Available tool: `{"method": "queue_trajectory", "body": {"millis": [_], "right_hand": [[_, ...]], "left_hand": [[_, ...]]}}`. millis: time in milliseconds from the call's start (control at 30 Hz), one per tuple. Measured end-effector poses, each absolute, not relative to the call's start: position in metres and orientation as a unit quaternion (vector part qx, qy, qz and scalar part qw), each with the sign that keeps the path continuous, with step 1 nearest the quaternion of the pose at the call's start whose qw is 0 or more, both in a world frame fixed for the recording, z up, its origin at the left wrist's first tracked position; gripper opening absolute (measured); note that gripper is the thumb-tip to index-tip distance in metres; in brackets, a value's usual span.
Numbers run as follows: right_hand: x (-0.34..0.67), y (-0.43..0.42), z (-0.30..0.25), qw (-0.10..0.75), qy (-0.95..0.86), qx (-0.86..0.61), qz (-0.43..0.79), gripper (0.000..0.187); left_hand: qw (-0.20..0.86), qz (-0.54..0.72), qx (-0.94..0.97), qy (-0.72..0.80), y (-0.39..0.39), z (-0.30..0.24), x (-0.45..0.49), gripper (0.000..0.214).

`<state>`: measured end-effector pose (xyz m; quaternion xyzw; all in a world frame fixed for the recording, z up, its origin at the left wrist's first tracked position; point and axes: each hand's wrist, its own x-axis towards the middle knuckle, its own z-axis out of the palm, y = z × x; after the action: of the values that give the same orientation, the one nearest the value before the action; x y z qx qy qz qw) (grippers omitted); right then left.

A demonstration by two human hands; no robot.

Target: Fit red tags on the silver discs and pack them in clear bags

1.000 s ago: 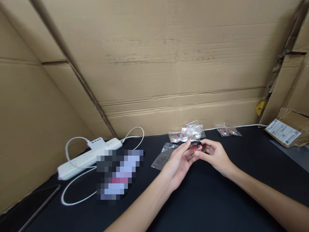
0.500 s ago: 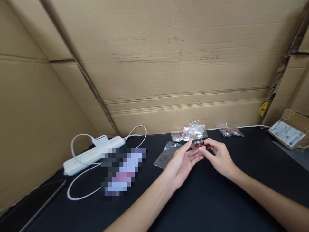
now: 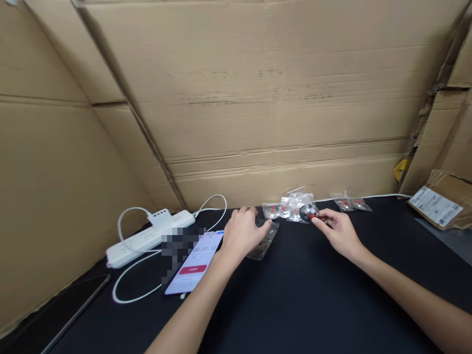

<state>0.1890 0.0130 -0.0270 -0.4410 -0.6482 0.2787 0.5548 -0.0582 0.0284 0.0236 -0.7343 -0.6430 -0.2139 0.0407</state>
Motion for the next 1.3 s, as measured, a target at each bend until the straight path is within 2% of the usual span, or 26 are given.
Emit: {"method": "queue_trajectory", "body": {"millis": [67,167,300,433,600,700,867,1033,1300], "right_hand": [[0.189,0.013,-0.028,0.540,-0.662,-0.446,0.265,0.021],[0.188,0.010,-0.026,0.516,-0.693,-0.450,0.226,0.019],[0.186,0.003,-0.019,0.480,-0.743,-0.439,0.158,0.016],[0.183,-0.005,-0.011,0.467,-0.771,-0.407,0.146,0.013],[0.179,-0.013,-0.005,0.425,-0.809,-0.380,0.143,0.013],[0.179,-0.014,-0.005,0.391,-0.829,-0.376,0.138,0.014],[0.188,-0.006,-0.008,0.394,-0.814,-0.410,0.119,0.012],[0.195,-0.002,-0.004,0.388,-0.813,-0.421,0.110,0.015],[0.196,-0.002,-0.001,0.340,-0.833,-0.411,0.146,0.015]], "left_hand": [[0.033,-0.120,-0.731,-0.671,0.028,0.023,-0.064,0.050],[-0.035,-0.057,-0.735,-0.675,0.028,0.020,-0.065,0.046],[-0.132,-0.126,-0.766,-0.616,0.031,0.009,-0.060,0.032],[-0.188,-0.208,-0.801,-0.528,0.029,-0.002,-0.052,0.031],[-0.224,-0.250,-0.805,-0.488,0.018,0.003,-0.042,0.026],[-0.282,-0.280,-0.800,-0.450,0.016,0.008,-0.038,0.027],[-0.380,-0.278,-0.787,-0.398,0.013,0.011,-0.035,0.028],[-0.390,-0.253,-0.799,-0.381,0.008,0.015,-0.033,0.029],[-0.308,-0.265,-0.847,-0.343,0.006,0.015,-0.030,0.036]]}}
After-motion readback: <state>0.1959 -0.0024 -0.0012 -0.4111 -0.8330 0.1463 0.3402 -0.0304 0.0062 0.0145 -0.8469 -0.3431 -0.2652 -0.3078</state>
